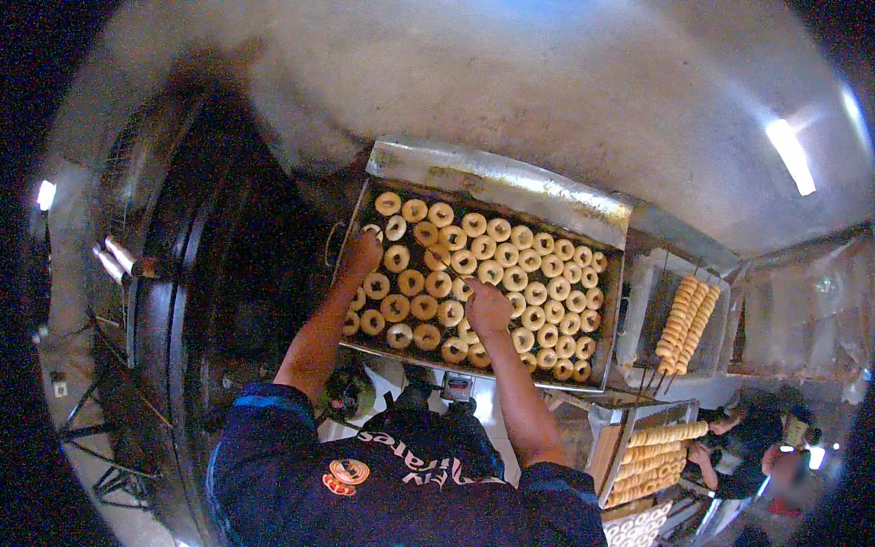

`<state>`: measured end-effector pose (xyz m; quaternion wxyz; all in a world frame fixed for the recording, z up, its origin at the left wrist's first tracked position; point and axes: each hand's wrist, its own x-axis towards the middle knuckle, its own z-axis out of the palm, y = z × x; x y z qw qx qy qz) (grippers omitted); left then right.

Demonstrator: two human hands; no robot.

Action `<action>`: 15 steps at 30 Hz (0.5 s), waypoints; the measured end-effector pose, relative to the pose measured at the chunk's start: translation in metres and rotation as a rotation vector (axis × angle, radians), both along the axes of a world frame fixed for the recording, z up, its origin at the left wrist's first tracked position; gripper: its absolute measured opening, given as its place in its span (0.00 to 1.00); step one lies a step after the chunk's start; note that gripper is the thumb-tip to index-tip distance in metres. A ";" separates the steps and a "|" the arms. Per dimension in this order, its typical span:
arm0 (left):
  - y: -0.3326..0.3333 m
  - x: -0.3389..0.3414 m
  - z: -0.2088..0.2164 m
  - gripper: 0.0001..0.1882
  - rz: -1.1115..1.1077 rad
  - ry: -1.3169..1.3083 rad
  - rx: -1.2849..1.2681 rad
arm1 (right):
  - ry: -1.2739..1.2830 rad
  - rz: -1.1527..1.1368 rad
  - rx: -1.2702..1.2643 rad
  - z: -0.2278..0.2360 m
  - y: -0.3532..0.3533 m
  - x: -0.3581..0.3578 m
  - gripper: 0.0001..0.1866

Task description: The person arranges cooked donuts on a tray and uses a long metal skewer to thread them into a spiral shape. They then transfer the assembled donut spirals to a cooling rack and load raw donut dough from a wooden board onto a griddle for cooking.

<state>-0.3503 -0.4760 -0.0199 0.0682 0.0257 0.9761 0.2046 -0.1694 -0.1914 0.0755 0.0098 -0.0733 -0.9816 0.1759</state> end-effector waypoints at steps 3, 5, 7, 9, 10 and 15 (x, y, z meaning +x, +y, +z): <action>-0.037 0.004 -0.027 0.14 -0.020 0.055 -0.098 | -0.014 0.038 -0.001 0.037 -0.012 0.012 0.18; -0.044 0.010 -0.023 0.14 -0.096 0.064 -0.218 | -0.050 0.041 0.011 0.031 -0.014 0.023 0.19; -0.048 0.020 -0.018 0.16 -0.056 0.112 -0.157 | -0.094 0.094 0.023 -0.004 -0.027 0.017 0.21; -0.054 0.023 -0.009 0.17 -0.067 -0.034 -0.208 | -0.056 0.132 0.022 -0.027 -0.037 0.004 0.21; -0.059 0.029 -0.008 0.16 -0.027 -0.010 -0.174 | -0.083 0.133 0.012 -0.013 -0.042 0.002 0.21; -0.058 0.097 0.040 0.16 0.037 -0.020 -0.013 | -0.087 0.156 0.018 0.025 -0.004 0.052 0.21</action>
